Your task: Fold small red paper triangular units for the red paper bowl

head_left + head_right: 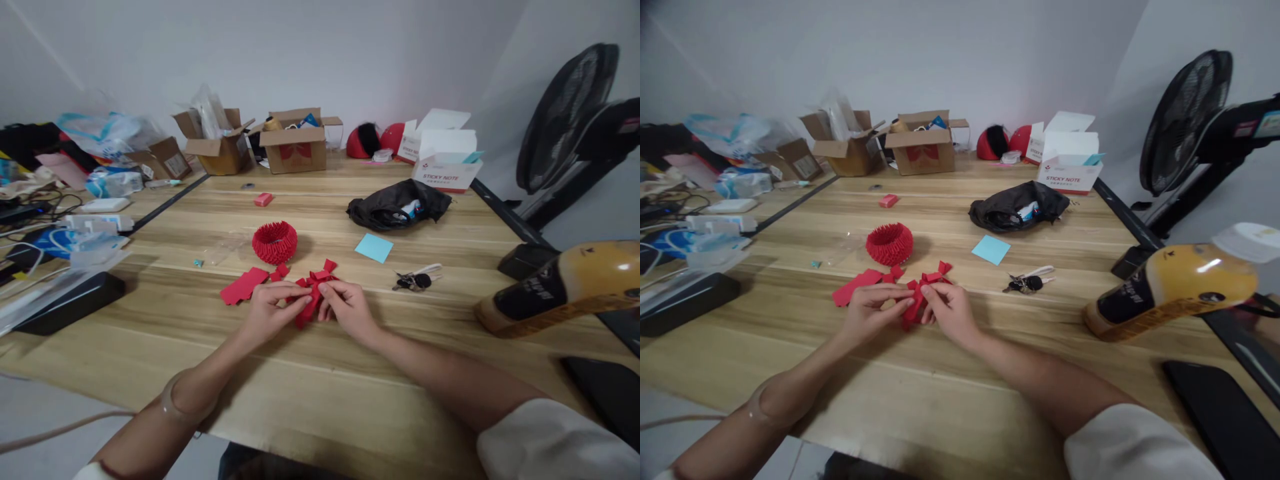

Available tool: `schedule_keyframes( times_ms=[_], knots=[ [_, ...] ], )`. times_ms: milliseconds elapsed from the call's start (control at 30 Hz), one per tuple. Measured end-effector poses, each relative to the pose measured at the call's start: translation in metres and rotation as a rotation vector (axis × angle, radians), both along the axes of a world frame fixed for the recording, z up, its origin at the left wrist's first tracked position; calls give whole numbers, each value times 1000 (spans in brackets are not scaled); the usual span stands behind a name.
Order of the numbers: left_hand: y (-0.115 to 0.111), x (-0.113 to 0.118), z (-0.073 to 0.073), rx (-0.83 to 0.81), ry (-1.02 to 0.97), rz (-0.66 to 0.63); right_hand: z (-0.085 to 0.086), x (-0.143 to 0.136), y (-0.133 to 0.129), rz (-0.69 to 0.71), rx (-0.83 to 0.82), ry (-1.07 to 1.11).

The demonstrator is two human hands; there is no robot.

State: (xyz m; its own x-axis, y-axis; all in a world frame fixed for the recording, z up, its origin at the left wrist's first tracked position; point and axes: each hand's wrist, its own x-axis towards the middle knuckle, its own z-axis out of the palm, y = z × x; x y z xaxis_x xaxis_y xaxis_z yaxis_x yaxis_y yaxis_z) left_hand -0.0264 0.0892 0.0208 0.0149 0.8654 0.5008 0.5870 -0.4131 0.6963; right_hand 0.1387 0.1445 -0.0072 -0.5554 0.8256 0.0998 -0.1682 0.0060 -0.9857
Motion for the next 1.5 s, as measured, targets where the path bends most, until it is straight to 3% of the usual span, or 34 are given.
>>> schedule_keyframes(
  times_ms=[200, 367, 1000, 1167, 1367, 1500],
  knots=[
    [0, 2, 2, -3, -16, -16, 1, 1, 0, -44, 68, -21],
    [-1, 3, 2, -12, -39, 38, 1, 0, 1, 22, 0, -20],
    [-3, 5, 3, -63, -173, 66, 1, 0, -2, 179, -7, -82],
    [-3, 3, -2, -97, -250, 22, -1, 0, -2, 98, 22, -59],
    [-2, -3, 4, -60, 29, 80, 3, 1, 0, -62, 99, -2],
    [-4, 0, 13, -23, 95, 97, 4, 2, 0, -84, 131, -45]
  ],
)
